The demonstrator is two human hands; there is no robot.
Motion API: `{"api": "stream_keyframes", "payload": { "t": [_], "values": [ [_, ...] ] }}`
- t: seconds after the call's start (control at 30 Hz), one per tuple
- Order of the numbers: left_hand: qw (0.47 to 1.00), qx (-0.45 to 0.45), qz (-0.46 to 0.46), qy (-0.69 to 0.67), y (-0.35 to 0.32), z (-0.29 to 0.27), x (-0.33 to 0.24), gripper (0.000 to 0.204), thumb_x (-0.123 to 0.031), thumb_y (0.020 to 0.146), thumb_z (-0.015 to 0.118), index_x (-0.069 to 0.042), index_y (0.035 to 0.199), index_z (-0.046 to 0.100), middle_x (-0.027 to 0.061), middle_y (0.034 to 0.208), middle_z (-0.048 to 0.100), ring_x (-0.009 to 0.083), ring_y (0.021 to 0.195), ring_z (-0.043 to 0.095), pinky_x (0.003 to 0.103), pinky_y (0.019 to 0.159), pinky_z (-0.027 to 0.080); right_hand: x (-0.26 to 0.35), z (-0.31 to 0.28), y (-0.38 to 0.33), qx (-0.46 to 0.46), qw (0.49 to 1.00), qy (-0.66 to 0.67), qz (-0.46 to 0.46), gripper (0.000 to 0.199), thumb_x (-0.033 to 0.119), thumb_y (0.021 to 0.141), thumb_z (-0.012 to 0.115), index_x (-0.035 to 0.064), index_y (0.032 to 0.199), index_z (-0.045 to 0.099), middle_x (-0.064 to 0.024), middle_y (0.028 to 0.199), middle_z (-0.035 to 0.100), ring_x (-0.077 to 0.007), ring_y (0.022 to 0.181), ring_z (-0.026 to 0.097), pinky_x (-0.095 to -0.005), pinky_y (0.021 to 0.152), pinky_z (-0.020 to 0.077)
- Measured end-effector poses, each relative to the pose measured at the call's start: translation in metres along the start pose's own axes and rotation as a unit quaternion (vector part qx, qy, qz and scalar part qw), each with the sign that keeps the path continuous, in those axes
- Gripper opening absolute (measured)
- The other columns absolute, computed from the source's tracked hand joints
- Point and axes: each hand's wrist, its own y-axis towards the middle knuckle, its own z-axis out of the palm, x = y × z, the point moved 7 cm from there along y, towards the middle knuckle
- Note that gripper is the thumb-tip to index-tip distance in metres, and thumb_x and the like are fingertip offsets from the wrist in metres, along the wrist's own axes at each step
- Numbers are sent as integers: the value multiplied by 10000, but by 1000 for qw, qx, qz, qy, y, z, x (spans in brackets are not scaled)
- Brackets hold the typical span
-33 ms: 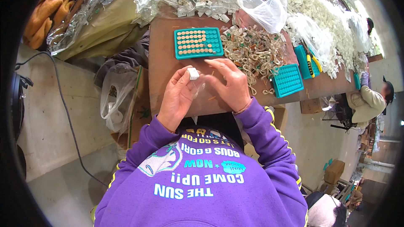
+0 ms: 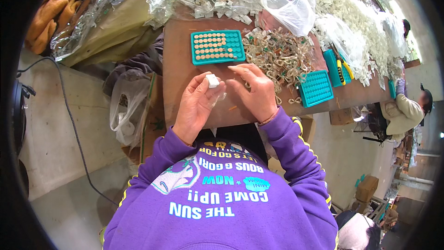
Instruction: The person repeatedly picks small white plastic electrical connectors and thin wires from a pile on the table, inserts the wires into the connectors, and places the assembled units into a teal tray. The person works one unit at a time, handling each connector and wire by hand.
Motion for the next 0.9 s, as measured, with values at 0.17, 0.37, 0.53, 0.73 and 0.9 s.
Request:
{"api": "stream_keyframes", "payload": {
  "t": [0.17, 0.37, 0.53, 0.73, 0.9],
  "values": [
    [996, 25, 52, 67, 0, -5, 1, 229, -125, 997, 557, -34, 1207, 549, 137, 1148, 635, 267, 1088, 638, 411, 995, 510, -4, 5, 0, 61, 989, -107, -76, 183, 61, 768, 694, 51, 950, 690, -89, 969, 671, -284, 832, 662, -358, 715, 542],
    [995, 31, 67, -67, -6, -15, -9, 236, -136, 986, 577, -58, 1208, 562, 118, 1125, 638, 250, 1085, 634, 431, 1044, 470, 5, 27, 0, 120, 963, -182, -161, 130, 97, 757, 650, 71, 882, 670, -54, 884, 631, -247, 839, 628, -351, 762, 512],
    [988, 56, 120, -81, -9, -14, -21, 268, -152, 962, 621, -74, 1213, 567, 98, 1130, 637, 236, 1090, 628, 410, 1063, 450, 13, 39, 2, 164, 941, -199, -222, 199, 133, 701, 637, 74, 890, 648, -59, 885, 605, -245, 862, 612, -346, 790, 504],
    [989, 45, 97, -99, -10, -15, -19, 258, -124, 961, 617, -51, 1202, 560, 117, 1140, 628, 245, 1102, 616, 421, 1072, 445, 13, 53, 1, 247, 879, -279, -297, 236, 222, 644, 693, 74, 797, 592, -54, 821, 577, -229, 815, 613, -334, 767, 498],
    [990, 49, 117, -57, -10, -13, -20, 249, -117, 969, 602, -41, 1201, 556, 135, 1135, 628, 261, 1117, 605, 429, 1074, 446, 18, 54, -4, 246, 878, -274, -306, 239, 220, 642, 691, 67, 790, 581, -61, 803, 576, -225, 787, 616, -325, 749, 497]
  ]
}}
